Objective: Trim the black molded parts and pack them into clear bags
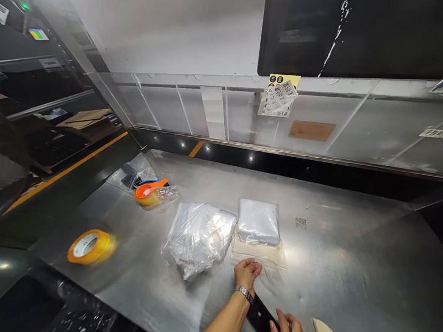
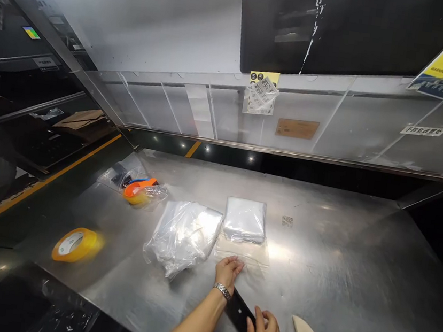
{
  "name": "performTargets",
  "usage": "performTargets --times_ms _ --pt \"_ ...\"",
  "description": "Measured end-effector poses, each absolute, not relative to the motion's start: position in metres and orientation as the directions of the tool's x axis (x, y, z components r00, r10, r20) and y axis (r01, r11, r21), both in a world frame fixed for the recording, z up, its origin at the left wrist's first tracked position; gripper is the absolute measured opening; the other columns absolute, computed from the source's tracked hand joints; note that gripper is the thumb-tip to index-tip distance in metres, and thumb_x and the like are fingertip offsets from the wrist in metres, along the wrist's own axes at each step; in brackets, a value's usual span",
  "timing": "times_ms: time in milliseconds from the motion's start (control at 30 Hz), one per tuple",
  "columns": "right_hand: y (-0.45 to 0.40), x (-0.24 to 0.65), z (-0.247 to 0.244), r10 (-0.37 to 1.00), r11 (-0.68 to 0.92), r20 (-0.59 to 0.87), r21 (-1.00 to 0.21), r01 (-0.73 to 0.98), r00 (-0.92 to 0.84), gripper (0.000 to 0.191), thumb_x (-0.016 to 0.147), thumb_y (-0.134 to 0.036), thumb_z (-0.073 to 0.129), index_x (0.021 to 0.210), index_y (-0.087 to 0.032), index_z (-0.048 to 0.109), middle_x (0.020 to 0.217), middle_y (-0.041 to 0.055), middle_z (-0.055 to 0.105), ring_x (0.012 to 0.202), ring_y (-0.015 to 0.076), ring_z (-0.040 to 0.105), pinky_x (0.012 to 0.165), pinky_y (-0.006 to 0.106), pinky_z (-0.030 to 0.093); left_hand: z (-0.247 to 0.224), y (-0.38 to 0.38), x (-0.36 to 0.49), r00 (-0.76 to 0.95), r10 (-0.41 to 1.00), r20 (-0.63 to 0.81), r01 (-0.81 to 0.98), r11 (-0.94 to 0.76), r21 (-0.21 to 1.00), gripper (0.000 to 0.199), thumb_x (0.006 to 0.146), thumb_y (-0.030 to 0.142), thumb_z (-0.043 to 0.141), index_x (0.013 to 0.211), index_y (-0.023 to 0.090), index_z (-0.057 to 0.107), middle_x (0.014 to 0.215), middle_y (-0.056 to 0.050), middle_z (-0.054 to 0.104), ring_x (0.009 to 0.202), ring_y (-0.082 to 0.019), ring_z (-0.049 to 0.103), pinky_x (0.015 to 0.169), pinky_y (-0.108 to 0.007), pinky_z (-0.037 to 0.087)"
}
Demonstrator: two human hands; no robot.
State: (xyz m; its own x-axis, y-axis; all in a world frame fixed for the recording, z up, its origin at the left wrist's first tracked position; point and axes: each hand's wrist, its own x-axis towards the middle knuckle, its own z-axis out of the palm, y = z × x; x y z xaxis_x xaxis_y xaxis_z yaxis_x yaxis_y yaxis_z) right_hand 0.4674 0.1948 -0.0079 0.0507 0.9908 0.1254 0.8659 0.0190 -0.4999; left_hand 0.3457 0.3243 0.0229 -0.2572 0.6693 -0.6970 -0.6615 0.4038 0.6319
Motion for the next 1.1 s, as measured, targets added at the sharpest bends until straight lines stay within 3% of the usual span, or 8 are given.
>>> performTargets --times_ms 133,300,367,433,533,667,867,1100 --pt "0.243 0.458 -0.001 0.984 0.154 0.151 -0.432 0.889 -0.097 0.043 0.093 -0.039 0.028 0.121 -0.017 0.052 0.102 0.0132 0.06 0.096 0.0229 0.059 0.081 0.037 0.051 0.026 0.336 0.344 -0.23 0.689 -0.687 -0.694 0.378 0.613 0.014 0.085 0.024 0.055 0.082 0.011 0.058 0.076 0.0 0.061 0.068 -0.01 0.059 0.064 -0.027 0.051" --pt "0.312 0.433 0.0 0.956 0.283 0.031 -0.347 0.894 -0.291 0.036 0.089 -0.031 0.047 0.122 -0.017 0.051 0.123 0.0081 0.055 0.115 0.0192 0.05 0.1 0.04 0.04 0.036 0.341 0.335 -0.157 0.757 -0.634 -0.682 0.381 0.624 0.006 0.08 0.017 0.058 0.08 0.011 0.06 0.068 0.001 0.061 0.062 -0.01 0.057 0.063 -0.026 0.049" --pt "0.333 0.424 0.003 0.969 0.227 -0.026 -0.286 0.931 -0.244 0.04 0.087 -0.033 0.052 0.123 -0.016 0.05 0.13 0.0087 0.049 0.123 0.0222 0.043 0.105 0.047 0.032 0.043 0.344 0.333 -0.16 0.778 -0.608 -0.665 0.37 0.649 0.022 0.071 0.009 0.06 0.092 0.011 0.062 0.081 -0.004 0.066 0.071 -0.012 0.061 0.066 -0.024 0.049" --pt "0.353 0.416 0.006 0.99 0.108 -0.07 -0.205 0.973 -0.124 0.044 0.086 -0.035 0.054 0.124 -0.015 0.048 0.136 0.0106 0.043 0.129 0.026 0.035 0.107 0.053 0.023 0.05 0.346 0.332 -0.192 0.794 -0.577 -0.646 0.341 0.684 0.048 0.062 0.005 0.061 0.11 0.014 0.059 0.11 -0.01 0.063 0.091 -0.015 0.062 0.075 -0.023 0.048" --pt "0.375 0.404 0.011 0.993 -0.051 -0.113 -0.09 0.995 0.041 0.043 0.086 -0.036 0.054 0.122 -0.014 0.049 0.135 0.0111 0.042 0.127 0.0275 0.035 0.105 0.055 0.025 0.059 0.346 0.332 -0.229 0.825 -0.517 -0.612 0.291 0.735 0.069 0.059 0.007 0.06 0.127 0.015 0.048 0.132 -0.011 0.05 0.112 -0.018 0.054 0.091 -0.022 0.044" --pt "0.378 0.392 0.017 0.989 -0.006 -0.146 -0.015 1.0 0.004 0.034 0.087 -0.034 0.053 0.114 -0.014 0.054 0.122 0.0091 0.052 0.115 0.0224 0.048 0.099 0.048 0.037 0.063 0.332 0.323 -0.254 0.832 -0.493 -0.562 0.288 0.775 0.065 0.06 0.009 0.057 0.124 0.007 0.049 0.119 -0.017 0.06 0.112 -0.02 0.055 0.094 -0.024 0.042" --pt "0.34 0.409 0.017 0.955 0.232 -0.188 -0.012 0.973 -0.23 0.022 0.087 -0.029 0.054 0.097 -0.011 0.06 0.105 0.0064 0.061 0.104 0.0183 0.055 0.092 0.042 0.043 0.047 0.286 0.293 -0.333 0.774 -0.539 -0.486 0.349 0.801 0.038 0.063 0.019 0.064 0.099 0.008 0.064 0.087 -0.014 0.069 0.086 -0.022 0.064 0.082 -0.031 0.048" --pt "0.327 0.431 -0.002 0.909 0.378 -0.158 -0.069 0.923 -0.384 0.04 0.078 -0.025 0.063 0.115 -0.011 0.056 0.122 0.0118 0.056 0.118 0.0245 0.048 0.1 0.047 0.035 0.028 0.247 0.267 -0.403 0.718 -0.568 -0.424 0.404 0.811 0.025 0.064 0.027 0.066 0.082 0.01 0.066 0.071 -0.01 0.069 0.068 -0.019 0.063 0.065 -0.028 0.048"
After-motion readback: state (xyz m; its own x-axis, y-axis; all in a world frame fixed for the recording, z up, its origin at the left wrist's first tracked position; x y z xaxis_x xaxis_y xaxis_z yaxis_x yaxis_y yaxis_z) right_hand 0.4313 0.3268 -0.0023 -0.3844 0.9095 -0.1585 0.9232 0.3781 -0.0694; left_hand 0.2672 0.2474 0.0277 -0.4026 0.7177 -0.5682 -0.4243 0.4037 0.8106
